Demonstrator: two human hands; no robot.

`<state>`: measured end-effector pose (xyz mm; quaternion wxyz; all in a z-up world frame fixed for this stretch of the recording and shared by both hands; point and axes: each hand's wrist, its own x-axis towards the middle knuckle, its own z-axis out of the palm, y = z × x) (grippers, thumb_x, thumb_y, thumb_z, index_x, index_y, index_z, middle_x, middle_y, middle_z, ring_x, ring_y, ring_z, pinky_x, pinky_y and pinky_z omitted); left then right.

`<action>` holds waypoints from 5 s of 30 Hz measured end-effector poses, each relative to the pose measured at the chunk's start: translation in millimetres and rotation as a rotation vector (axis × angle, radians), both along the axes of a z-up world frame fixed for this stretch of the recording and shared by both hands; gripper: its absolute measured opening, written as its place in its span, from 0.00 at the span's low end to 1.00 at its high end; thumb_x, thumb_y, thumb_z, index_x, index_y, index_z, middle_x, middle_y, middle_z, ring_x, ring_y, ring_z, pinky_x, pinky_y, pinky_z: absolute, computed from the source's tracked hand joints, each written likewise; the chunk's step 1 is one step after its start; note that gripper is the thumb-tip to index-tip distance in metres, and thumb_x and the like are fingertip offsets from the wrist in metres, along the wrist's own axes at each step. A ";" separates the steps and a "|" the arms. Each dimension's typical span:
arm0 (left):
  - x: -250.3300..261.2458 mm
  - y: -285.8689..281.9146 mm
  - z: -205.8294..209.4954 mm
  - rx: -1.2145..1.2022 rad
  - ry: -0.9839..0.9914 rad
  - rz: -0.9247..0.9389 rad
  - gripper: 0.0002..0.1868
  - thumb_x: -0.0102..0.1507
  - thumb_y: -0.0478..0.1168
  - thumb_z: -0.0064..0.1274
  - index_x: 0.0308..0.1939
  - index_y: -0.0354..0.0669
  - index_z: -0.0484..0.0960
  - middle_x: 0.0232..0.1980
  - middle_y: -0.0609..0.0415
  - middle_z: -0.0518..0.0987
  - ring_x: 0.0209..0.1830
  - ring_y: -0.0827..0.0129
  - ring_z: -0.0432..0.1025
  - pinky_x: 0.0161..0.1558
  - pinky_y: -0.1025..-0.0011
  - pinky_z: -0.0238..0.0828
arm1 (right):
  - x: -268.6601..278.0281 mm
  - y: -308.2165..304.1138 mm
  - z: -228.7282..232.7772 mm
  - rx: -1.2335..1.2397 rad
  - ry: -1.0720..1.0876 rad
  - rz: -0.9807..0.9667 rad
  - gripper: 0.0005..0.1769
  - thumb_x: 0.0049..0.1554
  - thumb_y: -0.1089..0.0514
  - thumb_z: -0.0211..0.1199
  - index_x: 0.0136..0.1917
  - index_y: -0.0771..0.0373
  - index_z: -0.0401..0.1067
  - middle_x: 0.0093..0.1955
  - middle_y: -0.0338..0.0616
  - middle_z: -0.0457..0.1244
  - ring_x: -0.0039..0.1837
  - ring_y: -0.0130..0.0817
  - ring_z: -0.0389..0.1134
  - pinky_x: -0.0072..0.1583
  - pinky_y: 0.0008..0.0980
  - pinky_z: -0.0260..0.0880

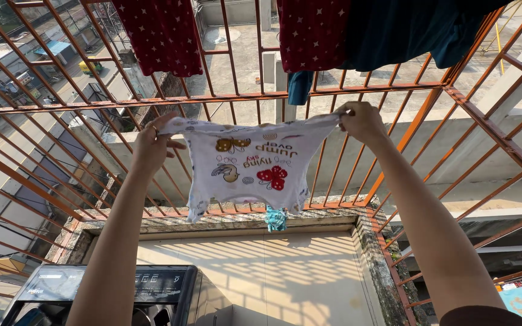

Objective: The person removes wet clothes from a washing machine and hangs them on a clothesline on a balcony. They handle various items including shirts, pants, and a baby onesie, spreading them out to dry.

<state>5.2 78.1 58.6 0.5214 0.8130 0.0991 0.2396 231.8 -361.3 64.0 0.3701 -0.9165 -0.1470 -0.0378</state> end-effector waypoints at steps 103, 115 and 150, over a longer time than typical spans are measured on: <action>48.0 -88.0 364.7 1.035 -1.018 0.508 0.19 0.59 0.51 0.61 0.46 0.40 0.84 0.39 0.48 0.83 0.36 0.51 0.78 0.38 0.53 0.75 | -82.6 99.3 373.6 0.034 -1.658 -0.249 0.16 0.50 0.49 0.71 0.49 0.59 0.78 0.49 0.47 0.66 0.54 0.49 0.66 0.59 0.55 0.66; 126.7 -83.1 472.9 1.086 -1.038 0.721 0.20 0.61 0.53 0.61 0.50 0.45 0.85 0.46 0.45 0.83 0.47 0.48 0.76 0.48 0.47 0.70 | 8.5 93.3 482.0 0.150 -2.009 -0.343 0.22 0.50 0.48 0.70 0.57 0.57 0.78 0.57 0.49 0.66 0.58 0.52 0.67 0.53 0.56 0.67; 166.5 58.7 604.8 1.030 -1.292 0.463 0.17 0.71 0.49 0.58 0.43 0.37 0.85 0.44 0.41 0.84 0.47 0.52 0.80 0.51 0.56 0.74 | 90.1 23.4 639.8 0.182 -1.715 -0.108 0.19 0.59 0.44 0.75 0.48 0.63 0.80 0.59 0.62 0.65 0.59 0.54 0.66 0.56 0.52 0.67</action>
